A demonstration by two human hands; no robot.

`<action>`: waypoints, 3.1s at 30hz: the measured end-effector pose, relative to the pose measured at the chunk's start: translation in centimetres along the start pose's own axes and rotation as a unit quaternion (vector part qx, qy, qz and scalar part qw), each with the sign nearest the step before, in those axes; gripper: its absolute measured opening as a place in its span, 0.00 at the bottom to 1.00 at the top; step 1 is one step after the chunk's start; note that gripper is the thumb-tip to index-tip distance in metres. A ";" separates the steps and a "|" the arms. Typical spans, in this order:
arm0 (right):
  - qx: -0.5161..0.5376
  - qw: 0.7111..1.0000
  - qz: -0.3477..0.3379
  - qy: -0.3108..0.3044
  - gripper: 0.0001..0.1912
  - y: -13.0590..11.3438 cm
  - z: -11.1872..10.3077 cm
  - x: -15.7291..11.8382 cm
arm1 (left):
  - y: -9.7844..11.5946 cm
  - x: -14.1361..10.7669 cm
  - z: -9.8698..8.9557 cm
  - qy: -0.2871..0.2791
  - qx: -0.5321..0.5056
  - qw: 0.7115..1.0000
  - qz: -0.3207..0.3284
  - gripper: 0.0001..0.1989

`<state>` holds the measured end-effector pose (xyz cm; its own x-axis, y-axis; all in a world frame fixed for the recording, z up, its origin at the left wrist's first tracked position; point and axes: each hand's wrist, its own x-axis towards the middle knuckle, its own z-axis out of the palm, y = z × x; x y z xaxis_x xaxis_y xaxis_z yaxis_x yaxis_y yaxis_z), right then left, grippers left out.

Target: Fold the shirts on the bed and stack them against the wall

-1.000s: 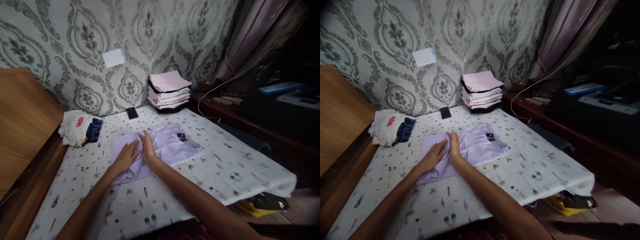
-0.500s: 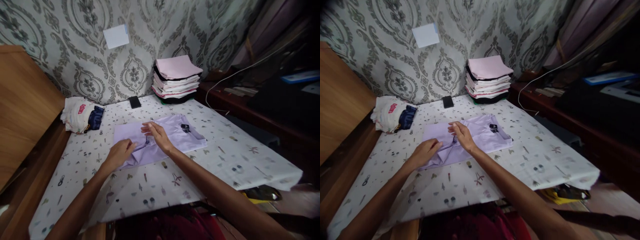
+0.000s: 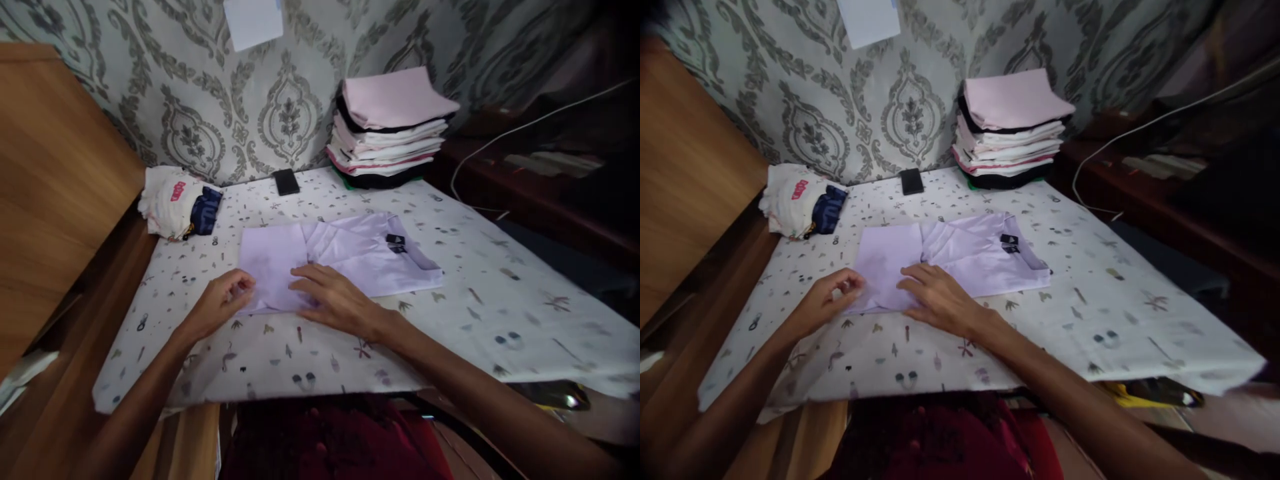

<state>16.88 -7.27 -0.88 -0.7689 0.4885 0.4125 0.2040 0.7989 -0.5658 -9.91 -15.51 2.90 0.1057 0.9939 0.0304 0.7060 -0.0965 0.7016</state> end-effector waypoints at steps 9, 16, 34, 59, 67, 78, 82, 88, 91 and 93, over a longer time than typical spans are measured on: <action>-0.103 0.993 -0.054 -0.011 0.12 1.0 0.8 -1.6 | -2.7 -3.6 0.6 0.016 0.184 0.976 0.111 0.10; -0.168 0.982 -0.079 -0.034 0.11 1.1 0.6 -2.0 | -2.6 -3.7 -0.2 -0.043 0.172 0.977 0.115 0.08; -0.123 0.992 0.012 0.040 0.14 1.3 -0.2 -3.4 | 1.1 2.2 3.3 -0.054 0.153 0.964 0.211 0.09; 0.366 0.821 0.429 -0.084 0.11 1.6 -0.2 1.6 | 1.8 2.5 8.2 0.166 0.302 0.887 0.307 0.09; 0.122 0.931 0.343 0.012 0.07 0.6 -0.4 2.2 | 1.7 2.5 8.9 0.127 0.302 0.873 0.362 0.08; -0.013 0.954 0.292 -0.073 0.17 0.9 -1.2 1.3 | 2.5 3.2 6.7 0.027 0.206 0.937 0.281 0.07; -0.056 0.955 0.291 -0.009 0.20 0.6 -1.5 1.8 | 2.1 2.8 6.4 -0.027 0.230 0.934 0.273 0.07; -0.195 0.974 0.112 0.034 0.14 0.1 0.5 3.4 | 1.1 2.2 6.0 -0.018 0.209 0.938 0.275 0.12; -0.246 0.969 0.032 -0.015 0.19 0.8 2.8 3.2 | 0.2 2.0 5.4 0.028 0.230 0.940 0.251 0.10; -0.272 0.961 0.030 -0.043 0.21 1.2 3.8 2.7 | -0.3 1.8 4.7 -0.002 0.235 0.939 0.252 0.08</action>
<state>12.78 -6.35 -3.20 -0.7884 0.5271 0.3171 0.5176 0.8470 -0.1211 -6.63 -13.98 -0.64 0.5113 0.8155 0.2714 0.7963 -0.5683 0.2074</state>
